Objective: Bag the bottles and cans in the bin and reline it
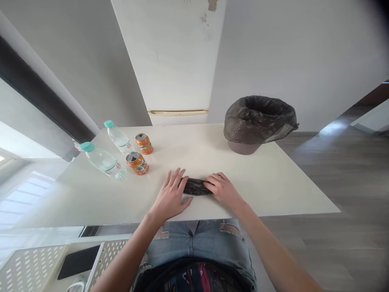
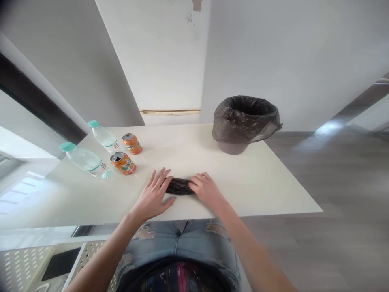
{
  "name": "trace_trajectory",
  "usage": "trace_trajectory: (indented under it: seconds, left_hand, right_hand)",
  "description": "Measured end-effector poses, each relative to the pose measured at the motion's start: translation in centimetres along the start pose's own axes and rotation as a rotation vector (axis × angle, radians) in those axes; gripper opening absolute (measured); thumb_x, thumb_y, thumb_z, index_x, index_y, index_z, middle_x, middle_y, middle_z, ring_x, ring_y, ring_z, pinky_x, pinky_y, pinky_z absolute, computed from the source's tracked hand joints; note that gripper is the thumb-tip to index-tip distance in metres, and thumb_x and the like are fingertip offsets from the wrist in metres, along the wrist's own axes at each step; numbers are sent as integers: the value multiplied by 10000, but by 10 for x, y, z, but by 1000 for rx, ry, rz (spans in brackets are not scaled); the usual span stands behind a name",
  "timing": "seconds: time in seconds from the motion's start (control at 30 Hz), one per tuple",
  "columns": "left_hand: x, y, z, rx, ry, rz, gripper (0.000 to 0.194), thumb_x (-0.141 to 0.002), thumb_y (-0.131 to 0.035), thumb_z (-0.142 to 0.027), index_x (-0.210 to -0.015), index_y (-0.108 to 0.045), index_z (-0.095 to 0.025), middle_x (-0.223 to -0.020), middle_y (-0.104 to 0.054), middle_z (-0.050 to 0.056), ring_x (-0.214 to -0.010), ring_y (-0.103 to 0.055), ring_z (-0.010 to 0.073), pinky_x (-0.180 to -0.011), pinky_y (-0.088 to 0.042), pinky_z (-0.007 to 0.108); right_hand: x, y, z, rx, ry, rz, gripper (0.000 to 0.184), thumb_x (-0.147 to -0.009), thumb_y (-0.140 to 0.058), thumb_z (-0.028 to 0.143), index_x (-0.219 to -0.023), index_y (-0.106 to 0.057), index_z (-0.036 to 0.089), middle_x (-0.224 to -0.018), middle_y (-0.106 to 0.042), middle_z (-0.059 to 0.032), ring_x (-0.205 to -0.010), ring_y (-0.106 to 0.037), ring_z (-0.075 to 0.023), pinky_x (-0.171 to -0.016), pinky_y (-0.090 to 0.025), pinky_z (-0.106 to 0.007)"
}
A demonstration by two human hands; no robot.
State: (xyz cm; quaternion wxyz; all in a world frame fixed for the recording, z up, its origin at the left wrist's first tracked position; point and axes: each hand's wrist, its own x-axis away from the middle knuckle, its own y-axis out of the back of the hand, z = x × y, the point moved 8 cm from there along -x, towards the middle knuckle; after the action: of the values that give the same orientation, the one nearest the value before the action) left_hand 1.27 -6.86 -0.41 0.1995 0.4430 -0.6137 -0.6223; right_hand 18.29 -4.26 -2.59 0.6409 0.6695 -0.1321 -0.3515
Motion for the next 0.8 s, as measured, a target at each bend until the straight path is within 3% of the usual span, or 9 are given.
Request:
trace_trajectory:
  seconds: [0.07,0.13,0.27,0.33,0.43,0.5,0.6,0.7,0.8]
  left_hand:
    - [-5,-12,-10,28,-46,58,773,-1021,-520,-552,-1643,-313,-141,-1662,-427,190,-1583,-336,357,-1310,-240,588]
    - [-8,-26,-16,42,-75,121,760,-1053,-458,-564,-1664,-263,-156,-1635,-473,181,-1541,-418,329,-1292,-287,547]
    - [-8,-42,-17,16,-66,172,737,-1072,-396,-575,-1645,-312,-119,-1661,-431,194,-1555,-390,348,-1289,-277,545]
    - [-5,-46,-18,12,-67,184,784,-1061,-401,-605,-1639,-319,-82,-1685,-379,217,-1584,-329,370,-1293,-257,569]
    - [-2,-48,-19,28,-55,173,782,-1050,-448,-557,-1648,-307,-74,-1685,-368,236,-1594,-298,389,-1289,-244,613]
    - [0,-49,-21,45,-63,165,762,-1028,-507,-471,-1666,-291,-115,-1678,-390,217,-1591,-303,395,-1289,-224,641]
    - [2,-51,-25,62,-89,160,834,-965,-584,-425,-1689,-255,-174,-1692,-376,191,-1592,-294,408,-1290,-200,665]
    - [2,-50,-25,47,-69,147,860,-959,-572,-384,-1704,-200,-169,-1718,-321,187,-1604,-273,392,-1300,-195,639]
    - [1,-48,-22,24,-50,148,867,-946,-525,-281,-1711,-139,-145,-1734,-289,170,-1622,-241,350,-1318,-162,601]
  right_hand:
    - [-4,3,-1,-48,-34,39,336,-955,-496,28,-1077,-750,212,-1105,-731,-109,-1053,-610,-265,-970,-447,-449]
    - [-3,10,-6,-139,-111,95,449,-913,-508,25,-1242,-721,244,-1232,-715,-107,-1158,-612,-274,-1020,-472,-461]
    - [6,27,-11,-269,-268,174,772,-913,-547,171,-1649,-350,299,-1663,-420,-82,-1531,-383,-332,-1193,-431,-539]
    - [5,36,-1,-254,-316,105,753,-961,-451,164,-1683,-273,285,-1711,-342,-76,-1607,-255,-337,-1272,-319,-615]
    - [-7,41,32,-219,-349,-80,760,-949,-272,26,-1677,-306,241,-1670,-409,-114,-1627,-218,-315,-1305,-208,-678]
    - [-18,32,60,-222,-341,-150,732,-958,-271,32,-1669,-333,195,-1663,-423,-137,-1633,-202,-315,-1315,-191,-671]
    - [-32,3,81,-264,-399,-95,631,-1039,-322,185,-1664,-323,103,-1705,-355,-159,-1633,-204,-315,-1330,-239,-589]
    - [-32,-21,72,-275,-514,-23,656,-1098,-316,396,-1664,-312,64,-1720,-302,-188,-1614,-263,-328,-1307,-309,-544]
    - [-25,-28,58,-241,-529,13,685,-1109,-282,475,-1668,-317,82,-1720,-301,-172,-1600,-305,-316,-1292,-335,-523]
